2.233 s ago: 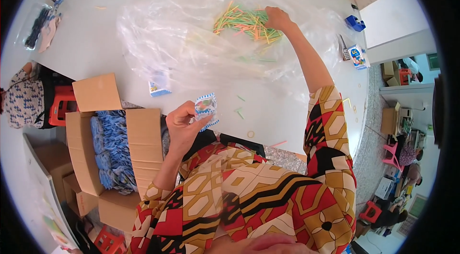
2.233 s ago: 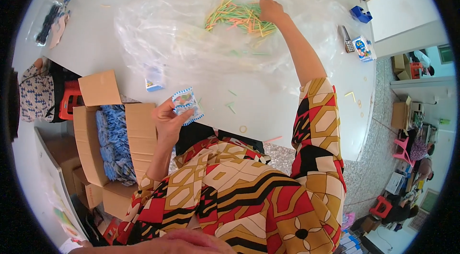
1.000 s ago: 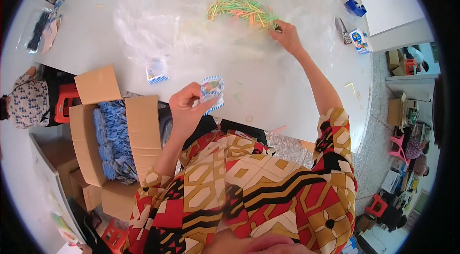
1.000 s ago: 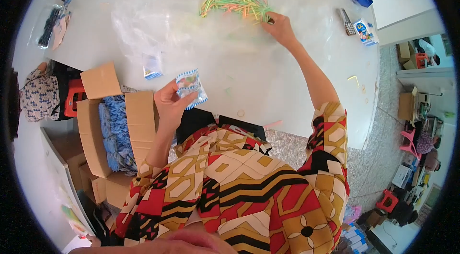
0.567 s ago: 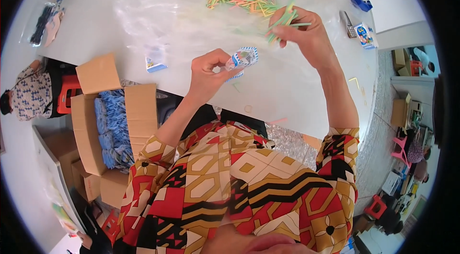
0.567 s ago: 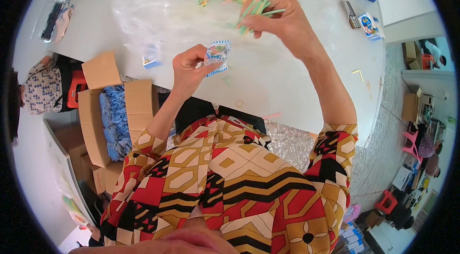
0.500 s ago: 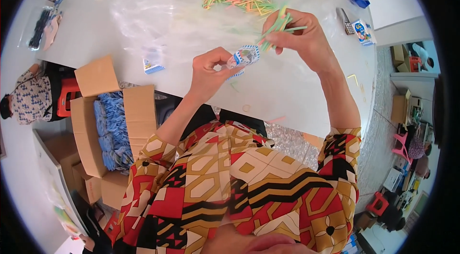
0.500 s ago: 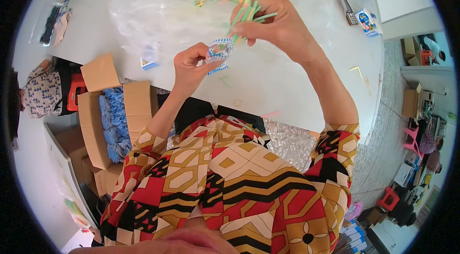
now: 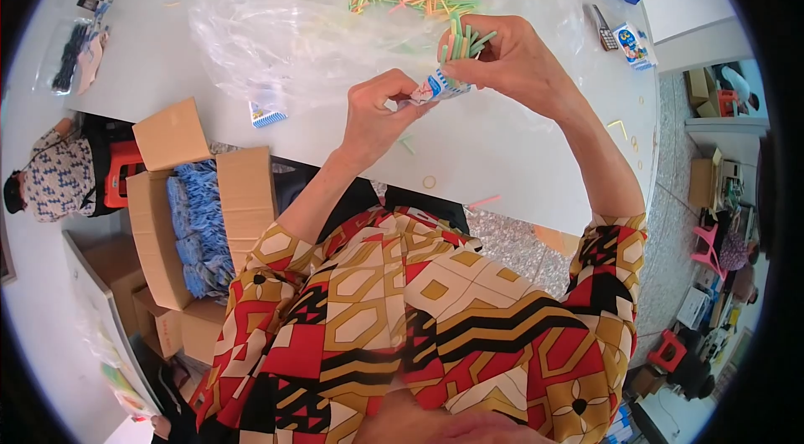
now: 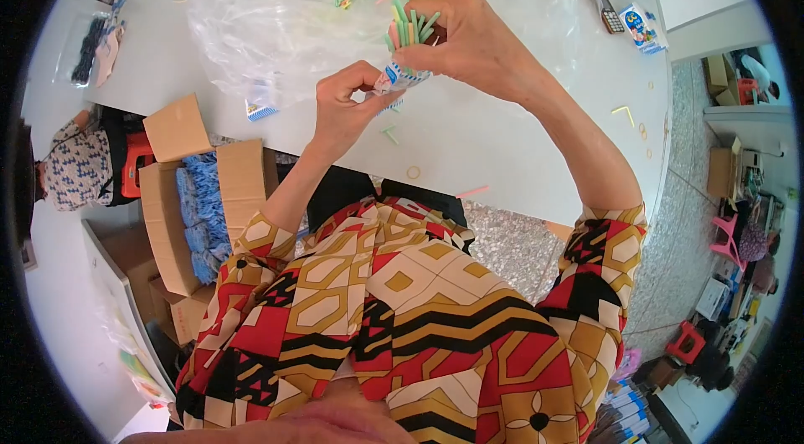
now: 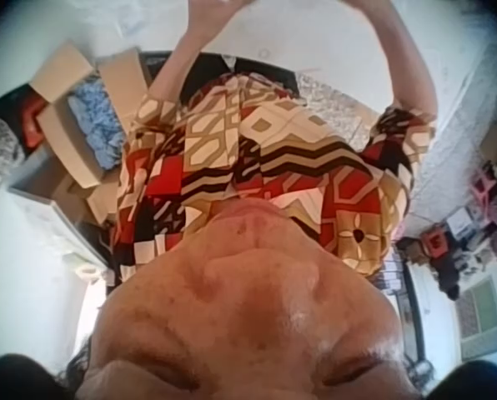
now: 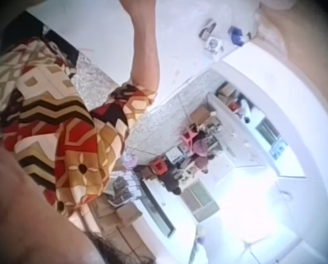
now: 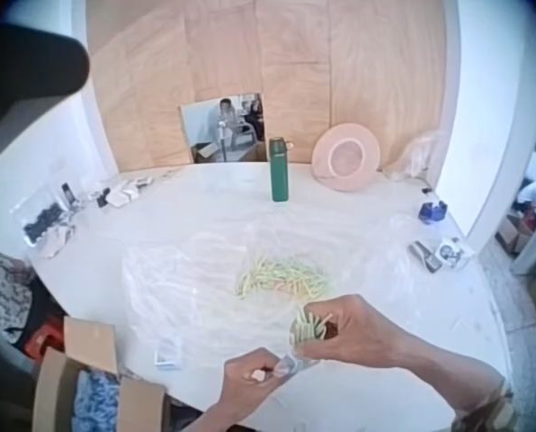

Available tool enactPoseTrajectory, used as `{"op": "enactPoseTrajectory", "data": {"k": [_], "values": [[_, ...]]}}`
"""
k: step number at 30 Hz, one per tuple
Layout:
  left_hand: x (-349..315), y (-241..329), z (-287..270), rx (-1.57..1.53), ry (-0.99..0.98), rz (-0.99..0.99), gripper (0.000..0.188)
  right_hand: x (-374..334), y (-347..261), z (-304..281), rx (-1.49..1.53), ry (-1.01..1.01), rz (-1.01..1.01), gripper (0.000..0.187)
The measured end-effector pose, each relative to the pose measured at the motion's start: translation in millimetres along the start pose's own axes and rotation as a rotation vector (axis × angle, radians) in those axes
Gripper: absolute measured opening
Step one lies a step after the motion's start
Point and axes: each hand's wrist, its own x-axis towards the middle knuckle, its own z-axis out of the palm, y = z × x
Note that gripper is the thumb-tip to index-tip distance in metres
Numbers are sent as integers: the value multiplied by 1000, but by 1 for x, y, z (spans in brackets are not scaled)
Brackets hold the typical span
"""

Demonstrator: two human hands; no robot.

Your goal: The recorder is putting small yellow plastic components into small blue and white packets and placing the packets into a cardboard box.

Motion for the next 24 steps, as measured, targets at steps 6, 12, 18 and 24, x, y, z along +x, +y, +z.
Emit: {"op": "enactPoseTrajectory", "data": {"k": [6, 12, 18, 24], "values": [[0, 0, 2, -50, -3, -39, 10, -1, 2, 6, 58, 64, -40, 11], [0, -5, 9, -298, 26, -183, 11, -2, 0, 8, -16, 118, -67, 16], [3, -2, 14, -399, 7, -272, 8, -2, 11, 6, -26, 156, -142, 36], [3, -2, 16, -422, -29, -285, 7, 0, 14, -1, -47, 243, -238, 53]]}}
